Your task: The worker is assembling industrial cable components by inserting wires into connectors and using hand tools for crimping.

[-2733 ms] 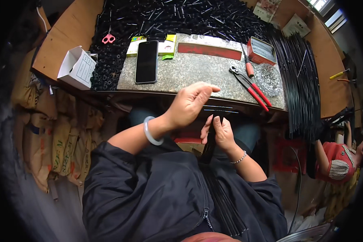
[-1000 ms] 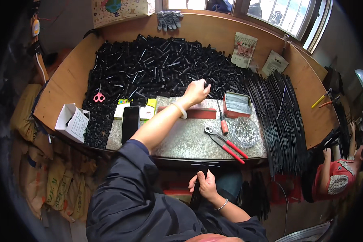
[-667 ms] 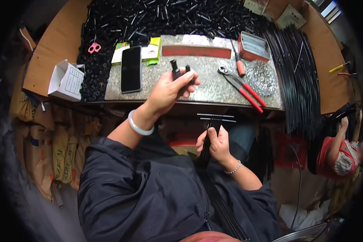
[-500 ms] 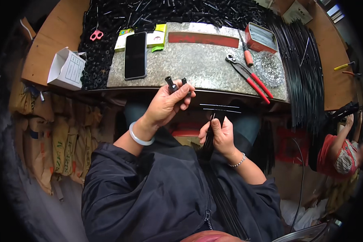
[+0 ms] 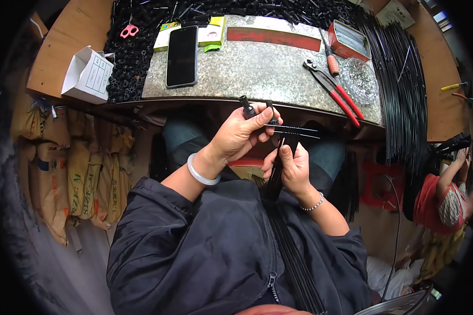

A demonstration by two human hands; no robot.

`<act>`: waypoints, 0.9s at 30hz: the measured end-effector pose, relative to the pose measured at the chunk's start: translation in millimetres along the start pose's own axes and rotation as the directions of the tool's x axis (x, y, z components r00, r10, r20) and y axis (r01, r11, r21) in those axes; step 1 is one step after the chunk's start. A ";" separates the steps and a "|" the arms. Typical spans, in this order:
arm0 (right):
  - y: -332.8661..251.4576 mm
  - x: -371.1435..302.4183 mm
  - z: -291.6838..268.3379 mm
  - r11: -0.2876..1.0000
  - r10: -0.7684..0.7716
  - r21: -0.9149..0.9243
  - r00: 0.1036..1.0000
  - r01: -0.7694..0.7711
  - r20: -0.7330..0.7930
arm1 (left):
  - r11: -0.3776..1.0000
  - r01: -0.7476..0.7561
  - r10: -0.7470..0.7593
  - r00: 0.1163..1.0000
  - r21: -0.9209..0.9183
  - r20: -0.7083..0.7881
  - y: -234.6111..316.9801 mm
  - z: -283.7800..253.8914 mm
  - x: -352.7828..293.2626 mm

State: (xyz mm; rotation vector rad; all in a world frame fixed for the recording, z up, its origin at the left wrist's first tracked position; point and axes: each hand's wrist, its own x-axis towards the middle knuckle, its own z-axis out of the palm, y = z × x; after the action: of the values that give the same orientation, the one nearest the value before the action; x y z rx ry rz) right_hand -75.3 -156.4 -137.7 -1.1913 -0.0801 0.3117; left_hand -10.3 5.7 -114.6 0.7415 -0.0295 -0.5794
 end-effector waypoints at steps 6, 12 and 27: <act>2.2 0.6 -3.9 1.000 -0.020 -0.014 1.000 0.020 0.016 | 0.994 -0.013 0.014 1.000 0.108 -0.013 -3.8 1.2 3.4; 0.9 1.7 -1.7 1.000 -0.019 0.001 1.000 0.019 0.021 | 0.999 -0.035 0.035 0.999 0.018 0.001 -3.4 1.7 6.5; 1.1 1.2 -1.2 1.000 0.005 0.015 1.000 -0.005 0.023 | 0.994 -0.014 0.019 0.999 0.106 -0.050 -8.6 2.1 4.5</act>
State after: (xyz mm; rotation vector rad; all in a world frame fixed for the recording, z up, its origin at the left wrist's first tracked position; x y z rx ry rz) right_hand -74.1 -156.8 -139.3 -1.1736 -0.0950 0.3298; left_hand -11.2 -3.0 -119.4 0.8575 -0.0197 -0.5459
